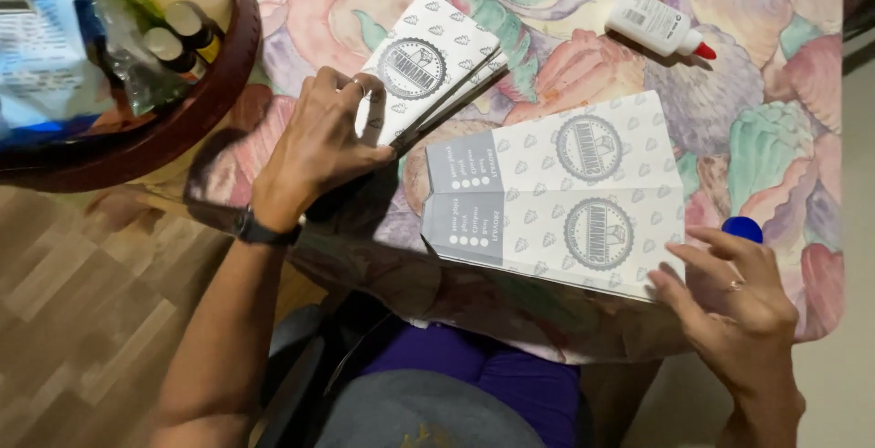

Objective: Folding and sealing paper shawarma packaging sleeves on a table.

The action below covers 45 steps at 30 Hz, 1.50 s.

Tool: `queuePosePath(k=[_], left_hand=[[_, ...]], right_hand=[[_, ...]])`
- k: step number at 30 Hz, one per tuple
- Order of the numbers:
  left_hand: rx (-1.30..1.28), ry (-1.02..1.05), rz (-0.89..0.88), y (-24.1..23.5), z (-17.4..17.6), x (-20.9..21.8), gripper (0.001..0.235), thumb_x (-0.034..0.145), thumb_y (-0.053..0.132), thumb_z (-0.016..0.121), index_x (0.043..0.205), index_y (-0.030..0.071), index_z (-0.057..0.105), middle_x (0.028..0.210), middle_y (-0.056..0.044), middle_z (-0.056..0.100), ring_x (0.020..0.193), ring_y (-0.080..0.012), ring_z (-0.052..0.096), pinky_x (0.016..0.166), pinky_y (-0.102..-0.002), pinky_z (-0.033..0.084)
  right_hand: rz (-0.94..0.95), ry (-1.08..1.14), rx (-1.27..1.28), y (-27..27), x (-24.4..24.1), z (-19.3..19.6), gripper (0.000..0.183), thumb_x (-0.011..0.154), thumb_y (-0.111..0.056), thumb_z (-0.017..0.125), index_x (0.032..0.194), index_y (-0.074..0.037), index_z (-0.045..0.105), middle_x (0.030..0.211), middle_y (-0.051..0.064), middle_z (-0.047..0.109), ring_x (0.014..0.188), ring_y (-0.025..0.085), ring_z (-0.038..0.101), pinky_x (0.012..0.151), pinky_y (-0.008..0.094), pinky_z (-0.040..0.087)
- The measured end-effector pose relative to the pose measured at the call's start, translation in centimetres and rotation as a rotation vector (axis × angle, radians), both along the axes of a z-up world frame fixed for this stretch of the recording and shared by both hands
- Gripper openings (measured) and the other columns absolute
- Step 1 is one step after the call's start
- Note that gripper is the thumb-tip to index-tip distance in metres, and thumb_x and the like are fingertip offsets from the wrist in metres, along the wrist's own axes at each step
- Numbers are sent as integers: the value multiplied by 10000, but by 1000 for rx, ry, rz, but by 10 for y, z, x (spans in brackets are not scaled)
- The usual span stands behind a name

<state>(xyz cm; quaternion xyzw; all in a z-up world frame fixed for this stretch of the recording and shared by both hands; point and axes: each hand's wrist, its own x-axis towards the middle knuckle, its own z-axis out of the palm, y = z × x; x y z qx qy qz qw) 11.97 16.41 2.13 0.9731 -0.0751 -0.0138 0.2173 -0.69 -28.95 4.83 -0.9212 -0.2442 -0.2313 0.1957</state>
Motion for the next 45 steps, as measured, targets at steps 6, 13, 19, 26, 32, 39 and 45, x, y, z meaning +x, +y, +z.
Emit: queuePosePath(k=[6,13,19,26,32,39,45], left_hand=[[72,-532,-99,-39,9,-50,666,832,417,869,1352,110,589,1357,-299,531,1195,-422,526,949,-587,502],[-270,-607,-578,-100,0,-90,92,948,52,744,1008,47,674,1015,-138,699,936,-288,635,791,-405,523],[-270,-583,-635,-112,1,-92,94,990,-45,618,949,25,665,1015,-111,644,937,-300,593,793,-411,469],[-261,-560,-623,-113,1,-94,116,1015,18,617,916,34,676,1018,-89,627,956,-294,581,790,-406,455],[-273,-526,-621,-112,1,-94,116,1011,42,621,932,69,701,1022,-92,649,968,-290,582,787,-409,449],[-281,-546,-624,-114,1,-92,126,984,14,628,891,62,698,994,-100,635,934,-306,575,754,-419,434],[-279,-538,-618,-114,2,-93,134,995,10,592,913,67,681,988,-97,623,924,-304,571,745,-424,423]], right_hand=[[-56,63,-105,7,-7,14,240,923,-76,850,1141,-50,752,1237,138,708,1116,296,681,1003,391,557],[315,124,-55,36,3,18,272,888,6,736,1155,11,683,1186,197,693,1129,378,668,1005,461,564],[367,83,-103,48,7,9,256,893,-14,748,1140,-3,684,1180,176,711,1093,392,689,931,456,600],[344,22,-137,57,8,14,196,886,24,765,1067,14,689,1129,178,724,1047,369,704,926,439,596],[336,51,-107,52,6,9,189,896,32,742,1079,16,699,1142,174,735,1076,366,717,925,428,589],[295,81,-53,53,6,7,197,881,4,774,1070,8,717,1108,145,752,1060,327,725,932,410,591],[238,43,-88,59,6,3,33,951,80,664,969,64,642,1057,187,733,943,311,706,838,392,561]])
